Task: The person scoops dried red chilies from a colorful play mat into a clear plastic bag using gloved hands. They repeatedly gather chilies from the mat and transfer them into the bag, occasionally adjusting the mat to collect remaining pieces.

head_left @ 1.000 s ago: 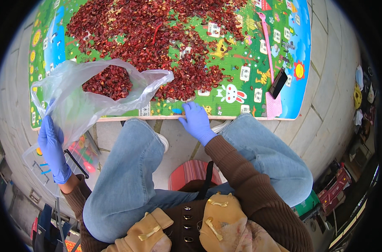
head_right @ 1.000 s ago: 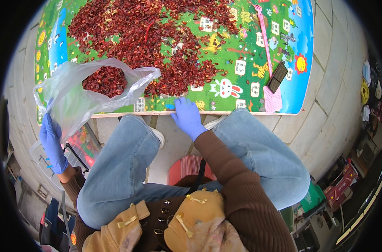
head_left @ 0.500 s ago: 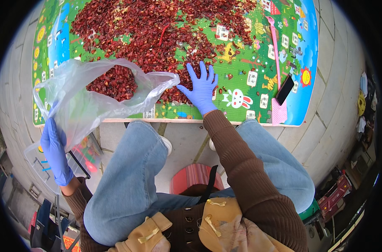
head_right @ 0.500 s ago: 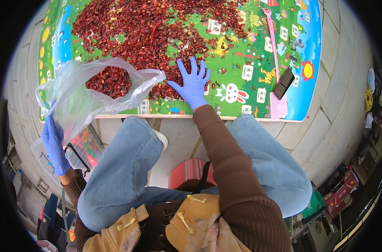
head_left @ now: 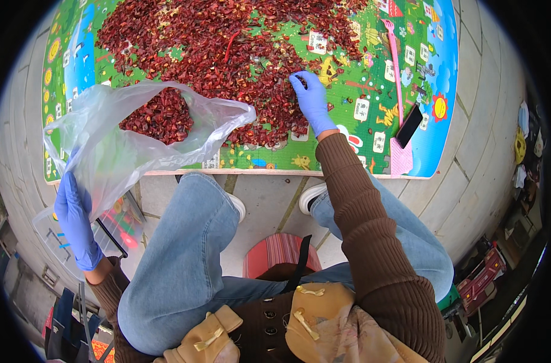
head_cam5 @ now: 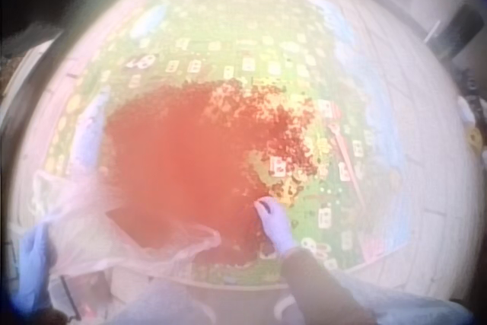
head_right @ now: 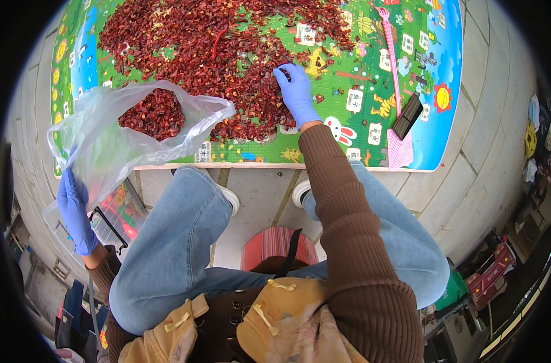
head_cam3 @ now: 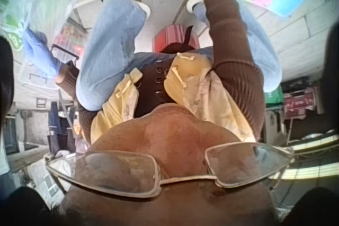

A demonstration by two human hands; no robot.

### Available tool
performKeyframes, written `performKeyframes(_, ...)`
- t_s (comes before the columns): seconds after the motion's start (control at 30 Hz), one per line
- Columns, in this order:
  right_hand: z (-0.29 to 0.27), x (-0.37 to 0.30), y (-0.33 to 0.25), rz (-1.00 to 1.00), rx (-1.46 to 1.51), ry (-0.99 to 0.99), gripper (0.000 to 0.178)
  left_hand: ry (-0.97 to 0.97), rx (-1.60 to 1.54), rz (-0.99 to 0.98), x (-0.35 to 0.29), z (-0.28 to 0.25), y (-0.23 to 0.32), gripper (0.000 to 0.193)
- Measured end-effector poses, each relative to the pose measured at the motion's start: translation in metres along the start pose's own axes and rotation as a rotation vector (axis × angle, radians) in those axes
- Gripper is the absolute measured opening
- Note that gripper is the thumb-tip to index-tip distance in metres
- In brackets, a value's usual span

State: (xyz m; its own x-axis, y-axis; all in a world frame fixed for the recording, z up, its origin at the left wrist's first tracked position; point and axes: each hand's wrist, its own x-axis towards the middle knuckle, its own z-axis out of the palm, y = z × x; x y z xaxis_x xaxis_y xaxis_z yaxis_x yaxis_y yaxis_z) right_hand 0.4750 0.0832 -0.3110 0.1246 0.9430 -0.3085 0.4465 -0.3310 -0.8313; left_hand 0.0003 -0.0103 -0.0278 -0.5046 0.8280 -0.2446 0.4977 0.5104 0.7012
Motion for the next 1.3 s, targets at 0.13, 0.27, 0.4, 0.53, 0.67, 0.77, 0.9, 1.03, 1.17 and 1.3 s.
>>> performKeyframes(0.13, -0.036, -0.006, 0.003, 0.414, 0.881, -0.022, 0.020, -0.055, 0.018, -0.025, -0.002, 0.001, 0.005, 0.043)
performKeyframes(0.27, -0.040, -0.028, -0.040, 0.440, 1.409, -0.236, 0.024, -0.112, -0.033, 0.027, -0.003, 0.001, 0.005, 0.045)
performKeyframes(0.4, 0.013, -0.055, -0.145, 0.247, 1.290, -0.809, 0.023, -0.104, 0.036, -0.065, -0.003, 0.001, 0.006, 0.045)
performKeyframes(0.53, 0.121, -0.068, -0.232, -0.450, 0.159, -0.771, 0.027, -0.083, 0.011, 0.034, -0.004, 0.005, 0.012, 0.044)
performKeyframes(0.67, 0.160, -0.090, -0.239, -0.815, -0.365, -0.310, 0.030, 0.005, -0.008, -0.049, -0.012, 0.007, 0.017, 0.040)
performKeyframes(0.77, 0.139, -0.105, -0.228, -0.810, -0.027, -0.261, 0.029, -0.003, -0.010, 0.002, -0.010, 0.006, 0.013, 0.040)
performKeyframes(0.9, 0.053, -0.108, -0.155, -0.443, 0.184, 0.045, 0.017, -0.068, 0.037, 0.008, 0.000, -0.003, 0.002, 0.046)
performKeyframes(1.03, -0.010, -0.086, -0.042, 0.004, 0.063, 0.261, 0.026, -0.115, 0.041, -0.051, 0.004, -0.012, -0.009, 0.046)
performKeyframes(1.17, -0.028, -0.091, 0.029, 0.098, -0.344, 0.366, 0.034, -0.095, 0.009, -0.093, 0.002, -0.013, -0.012, 0.045)
performKeyframes(1.3, -0.029, -0.085, 0.050, 0.004, -0.324, 0.314, 0.028, -0.031, 0.057, 0.012, -0.002, -0.006, -0.011, 0.045)
